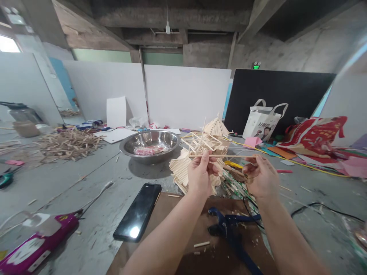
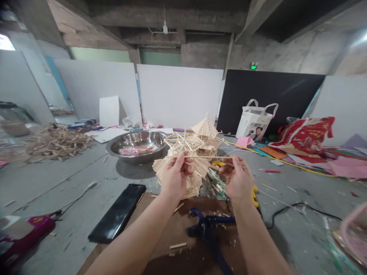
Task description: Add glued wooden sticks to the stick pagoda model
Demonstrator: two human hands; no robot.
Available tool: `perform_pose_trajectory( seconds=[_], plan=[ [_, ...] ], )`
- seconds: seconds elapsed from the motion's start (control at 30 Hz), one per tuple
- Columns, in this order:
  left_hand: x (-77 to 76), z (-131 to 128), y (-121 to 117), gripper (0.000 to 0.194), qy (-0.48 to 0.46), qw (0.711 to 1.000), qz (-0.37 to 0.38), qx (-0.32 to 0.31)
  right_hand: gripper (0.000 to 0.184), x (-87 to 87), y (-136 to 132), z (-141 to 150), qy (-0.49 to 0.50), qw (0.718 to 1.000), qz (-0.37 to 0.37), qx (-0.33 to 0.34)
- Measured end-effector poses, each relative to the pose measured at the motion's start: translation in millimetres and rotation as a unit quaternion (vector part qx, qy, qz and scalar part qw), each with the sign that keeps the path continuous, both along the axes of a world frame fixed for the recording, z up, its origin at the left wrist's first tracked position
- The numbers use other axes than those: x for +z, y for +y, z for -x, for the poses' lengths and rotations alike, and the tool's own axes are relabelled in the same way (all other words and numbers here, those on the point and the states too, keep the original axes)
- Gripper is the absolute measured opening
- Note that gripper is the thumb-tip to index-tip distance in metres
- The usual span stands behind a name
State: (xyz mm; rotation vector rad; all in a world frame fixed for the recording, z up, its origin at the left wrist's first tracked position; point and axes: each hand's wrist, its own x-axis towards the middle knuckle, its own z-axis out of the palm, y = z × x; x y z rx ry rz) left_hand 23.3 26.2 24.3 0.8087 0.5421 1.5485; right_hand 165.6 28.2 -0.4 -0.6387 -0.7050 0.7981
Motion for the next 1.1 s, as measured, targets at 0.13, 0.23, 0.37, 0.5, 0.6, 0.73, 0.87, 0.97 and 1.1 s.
perform_pose_trajectory(
  seconds=[0.13, 0.23, 0.37, 0.5, 0.6, 0.73, 0.87, 0.97, 1.1],
  plan=[
    [2.3, 14, -4, 0.023, 0.043, 0.991, -0.08, 0.097, 0.021, 10.0, -4, 17, -0.064, 0.996, 0.012, 0.063],
    [11.7, 33, -14, 0.019, 0.13, 0.951, -0.192, 0.205, 0.021, 17.0, -10, 25, -0.203, 0.978, 0.009, -0.049],
    [26.4, 49, -35, 0.01, 0.306, 0.859, -0.311, 0.269, 0.021, 24.5, -27, 33, -0.515, 0.823, -0.056, -0.234],
    [31.8, 42, -55, 0.016, 0.47, 0.805, -0.339, 0.126, 0.012, 24.3, -44, 40, -0.671, 0.701, -0.167, -0.173],
    [25.7, 31, -63, 0.022, 0.475, 0.809, -0.341, 0.06, 0.012, 18.0, -46, 40, -0.626, 0.748, -0.167, -0.142],
    [6.8, 15, -61, 0.017, 0.39, 0.88, -0.269, 0.038, 0.01, 13.5, -37, 36, -0.37, 0.927, -0.038, -0.045],
    [-9.2, -5, -43, 0.023, 0.243, 0.962, -0.115, -0.039, 0.012, 17.4, -21, 36, -0.121, 0.992, 0.001, 0.047],
    [-12.4, -7, -24, 0.025, 0.133, 0.99, 0.004, -0.05, 0.015, 18.1, -11, 37, -0.066, 0.994, -0.003, 0.083],
    [-11.6, 6, -1, 0.027, 0.065, 0.997, 0.031, -0.002, 0.015, 13.4, -2, 38, -0.02, 0.995, -0.005, 0.101]
  ],
)
